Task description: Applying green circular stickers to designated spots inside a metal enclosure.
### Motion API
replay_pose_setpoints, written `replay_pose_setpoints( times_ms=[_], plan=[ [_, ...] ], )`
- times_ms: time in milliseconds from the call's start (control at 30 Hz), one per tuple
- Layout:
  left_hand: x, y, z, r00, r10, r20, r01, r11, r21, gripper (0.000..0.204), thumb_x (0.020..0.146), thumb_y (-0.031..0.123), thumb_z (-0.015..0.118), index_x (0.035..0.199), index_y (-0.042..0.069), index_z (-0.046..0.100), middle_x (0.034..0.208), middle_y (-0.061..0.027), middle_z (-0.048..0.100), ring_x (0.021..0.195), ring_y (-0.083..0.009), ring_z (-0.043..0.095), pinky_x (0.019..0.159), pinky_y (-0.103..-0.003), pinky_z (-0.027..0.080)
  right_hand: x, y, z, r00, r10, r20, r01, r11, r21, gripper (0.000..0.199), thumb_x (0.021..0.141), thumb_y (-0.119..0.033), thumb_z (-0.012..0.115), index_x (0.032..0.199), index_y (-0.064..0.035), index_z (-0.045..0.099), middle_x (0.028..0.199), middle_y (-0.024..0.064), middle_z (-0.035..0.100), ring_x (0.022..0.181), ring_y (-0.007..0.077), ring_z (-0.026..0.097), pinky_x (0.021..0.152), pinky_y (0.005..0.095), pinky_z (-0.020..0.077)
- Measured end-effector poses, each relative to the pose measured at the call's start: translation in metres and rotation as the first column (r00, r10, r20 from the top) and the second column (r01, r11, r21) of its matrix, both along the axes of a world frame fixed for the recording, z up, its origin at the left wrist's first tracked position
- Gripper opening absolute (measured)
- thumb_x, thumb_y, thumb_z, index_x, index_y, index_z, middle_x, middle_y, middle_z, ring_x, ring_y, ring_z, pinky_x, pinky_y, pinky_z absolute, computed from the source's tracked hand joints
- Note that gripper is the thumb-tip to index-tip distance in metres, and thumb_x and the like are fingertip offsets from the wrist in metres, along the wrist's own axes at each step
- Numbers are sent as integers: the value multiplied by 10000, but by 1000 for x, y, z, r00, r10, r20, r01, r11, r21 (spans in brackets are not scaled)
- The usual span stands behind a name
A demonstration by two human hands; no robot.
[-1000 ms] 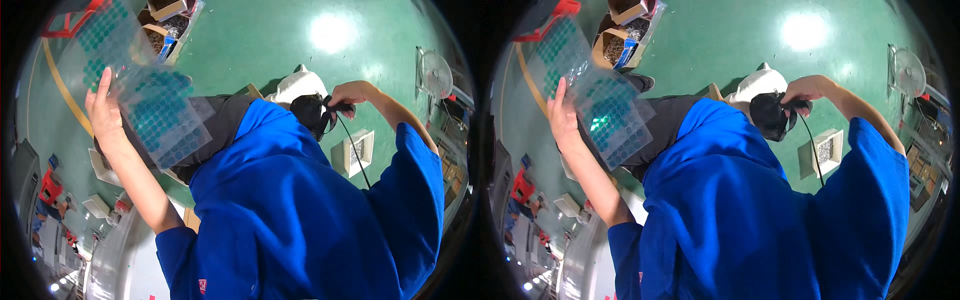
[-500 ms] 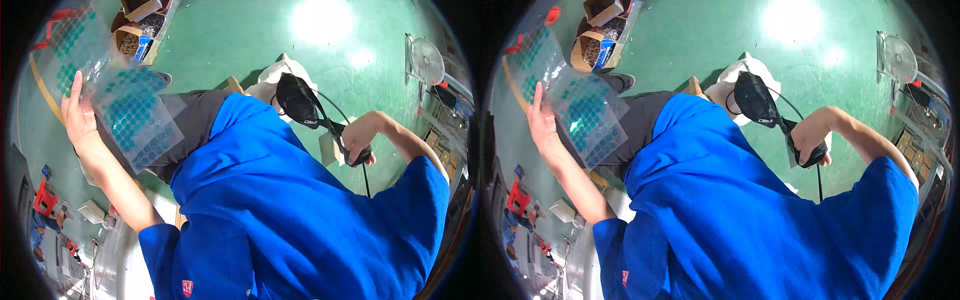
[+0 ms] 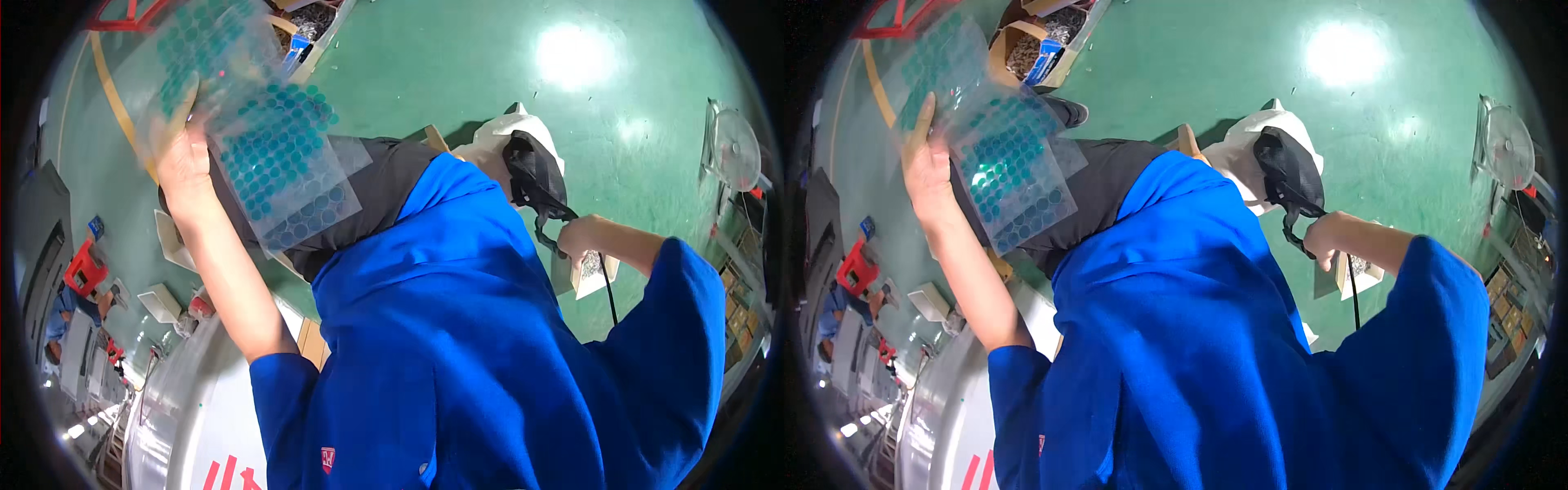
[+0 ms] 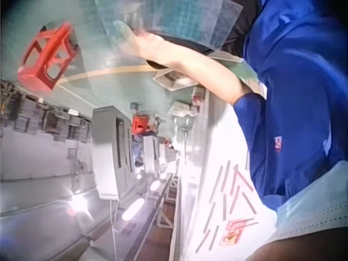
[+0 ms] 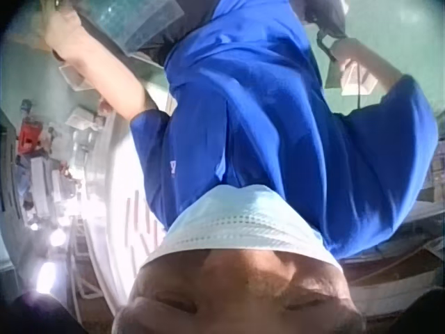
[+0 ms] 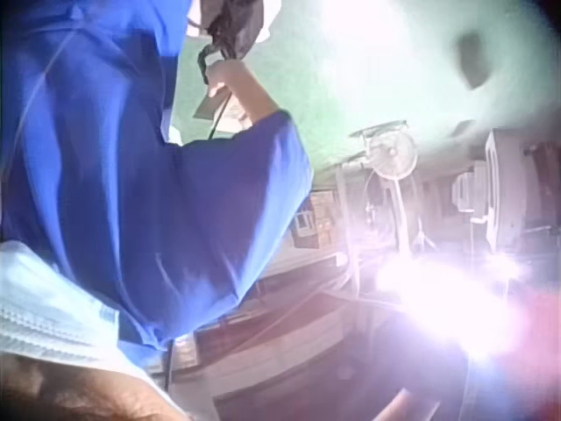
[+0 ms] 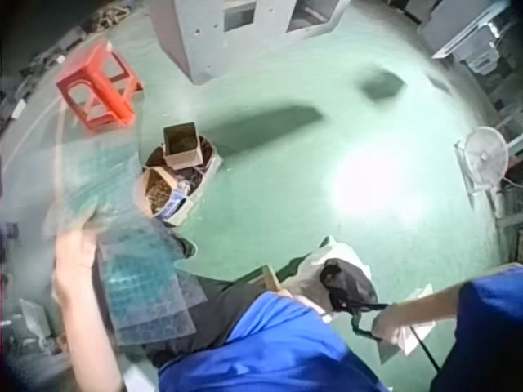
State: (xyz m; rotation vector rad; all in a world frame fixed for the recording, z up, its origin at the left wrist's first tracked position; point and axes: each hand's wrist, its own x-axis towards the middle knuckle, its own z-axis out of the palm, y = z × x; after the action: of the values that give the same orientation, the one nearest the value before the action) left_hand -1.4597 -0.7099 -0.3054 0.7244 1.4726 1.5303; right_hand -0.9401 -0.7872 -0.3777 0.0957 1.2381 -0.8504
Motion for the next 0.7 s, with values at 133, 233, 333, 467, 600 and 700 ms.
replay_pose_setpoints(
  times_ms=[133,233,333,467,600,700],
  plan=[
    [0,3,-6,999,15,-30,-19,993,-116,285,795,75,713,1011,-48,573,967,-116,625,870,-183,629,793,-330,529,-12,-28,-48,989,144,-27,-145,989,-19,417,746,-320,701,1046,-33,664,961,123,680,910,269,652,756,422,520],
    [-1,5,-5,997,61,-43,-66,987,-144,302,795,94,719,1034,-28,579,965,-91,625,849,-168,621,793,-317,515,-26,-32,-69,983,172,-67,-173,985,-9,414,750,-316,697,1047,-30,662,962,125,679,904,268,653,754,420,522],
    [6,10,-3,998,39,-44,-43,995,-89,250,805,90,709,1020,15,608,963,-66,633,844,-157,620,765,-297,504,-32,-36,-80,984,156,-83,-156,988,8,411,754,-311,693,1049,-26,660,963,126,679,899,268,654,752,418,523],
    [14,12,0,997,55,59,-47,991,-127,240,796,91,714,993,-3,614,949,-88,646,851,-161,626,761,-294,504,-32,-19,-87,992,91,-93,-84,994,72,406,760,-305,687,1051,-22,658,965,129,679,892,268,655,749,415,525],
    [11,4,-5,999,46,16,-46,998,-42,172,802,73,682,932,-33,641,928,-108,667,855,-184,644,772,-297,508,-29,11,-109,991,58,-123,-38,987,157,402,766,-298,682,1053,-17,655,966,131,678,885,268,657,746,412,527],
    [24,16,1,983,-17,183,1,996,84,250,773,37,702,996,-46,626,889,-104,661,810,-168,644,753,-302,532,-33,26,-125,997,-13,-71,28,976,216,399,771,-294,678,1054,-14,654,967,132,678,880,268,658,744,410,529]
  ],
)
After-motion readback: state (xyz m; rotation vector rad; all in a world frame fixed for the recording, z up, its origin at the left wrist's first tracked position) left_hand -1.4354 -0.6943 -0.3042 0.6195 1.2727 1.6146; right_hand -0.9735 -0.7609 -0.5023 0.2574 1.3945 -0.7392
